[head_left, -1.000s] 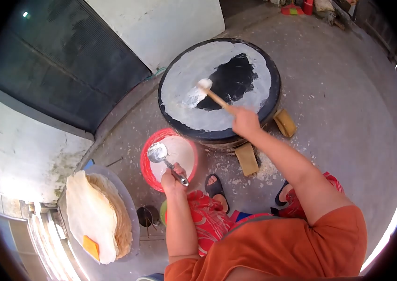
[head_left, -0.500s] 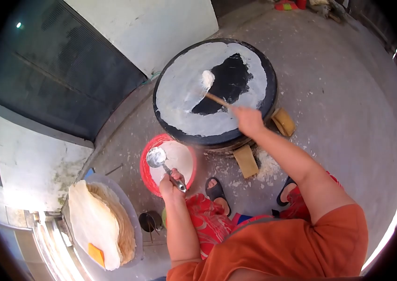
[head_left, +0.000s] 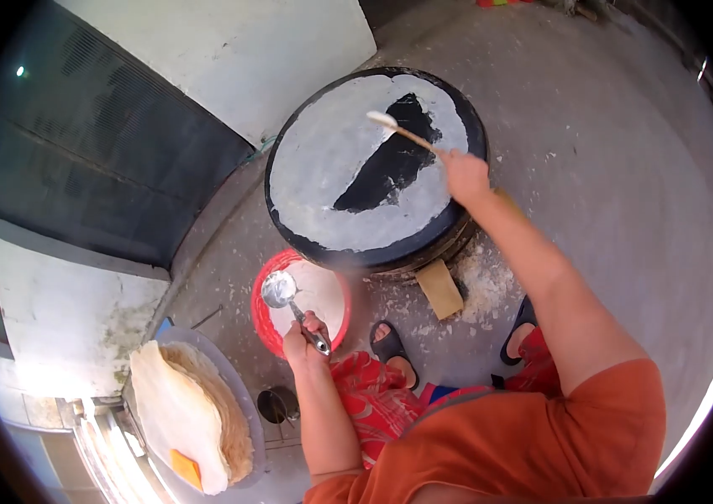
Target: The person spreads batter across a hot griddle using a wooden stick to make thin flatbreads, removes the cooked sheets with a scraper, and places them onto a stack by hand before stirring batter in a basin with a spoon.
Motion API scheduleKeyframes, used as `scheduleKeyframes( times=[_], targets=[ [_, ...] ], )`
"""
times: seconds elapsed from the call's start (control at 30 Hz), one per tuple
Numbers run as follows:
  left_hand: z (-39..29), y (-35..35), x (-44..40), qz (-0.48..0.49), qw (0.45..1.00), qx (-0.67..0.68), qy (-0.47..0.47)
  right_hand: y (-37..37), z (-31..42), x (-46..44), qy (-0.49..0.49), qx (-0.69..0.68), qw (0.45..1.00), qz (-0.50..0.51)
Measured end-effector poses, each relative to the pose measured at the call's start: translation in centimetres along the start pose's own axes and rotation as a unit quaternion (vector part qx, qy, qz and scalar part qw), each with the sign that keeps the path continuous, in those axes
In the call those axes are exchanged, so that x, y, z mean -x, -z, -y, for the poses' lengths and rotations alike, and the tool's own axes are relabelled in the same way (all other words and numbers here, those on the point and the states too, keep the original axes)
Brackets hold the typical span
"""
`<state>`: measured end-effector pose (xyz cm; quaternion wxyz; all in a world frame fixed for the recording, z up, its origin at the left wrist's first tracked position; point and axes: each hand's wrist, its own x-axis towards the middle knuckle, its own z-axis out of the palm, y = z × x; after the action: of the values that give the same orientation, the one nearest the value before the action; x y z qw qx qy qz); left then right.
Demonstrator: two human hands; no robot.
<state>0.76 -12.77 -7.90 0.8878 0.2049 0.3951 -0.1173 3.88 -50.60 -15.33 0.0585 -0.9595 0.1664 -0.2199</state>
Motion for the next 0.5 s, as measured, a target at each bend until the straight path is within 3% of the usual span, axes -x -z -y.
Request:
scheduleKeyframes(
  times=[0.13,0.2,0.33,0.43,0.5],
  targets=[
    [0.1,-0.1,0.0,-0.013,1.000,-0.011,-0.021,1.5,0.4,1.0,-0.081,-0.072,0.994,-0.010],
    [0.2,-0.2,-0.2,-0.015,0.999,-0.009,-0.028,0.3,2.1,2.8,-0.104,-0.101,0.989,0.036],
    [0.5,-0.6,-0.1,-0.013,0.999,-0.021,-0.024,0.1,-0.3,1.3,-0.023,0.001,0.999,-0.033],
    [0.1,-0.2,-0.2,0.003,1.000,-0.018,-0.005,1.7,-2.8,-0.4,-0.066,0.025,0.997,-0.022],
    [0.0,-0.1,-0.5,-0.022,0.999,-0.022,-0.014,3.6,-2.9,-0.3,-0.151,-0.012,0.987,0.052]
  ],
)
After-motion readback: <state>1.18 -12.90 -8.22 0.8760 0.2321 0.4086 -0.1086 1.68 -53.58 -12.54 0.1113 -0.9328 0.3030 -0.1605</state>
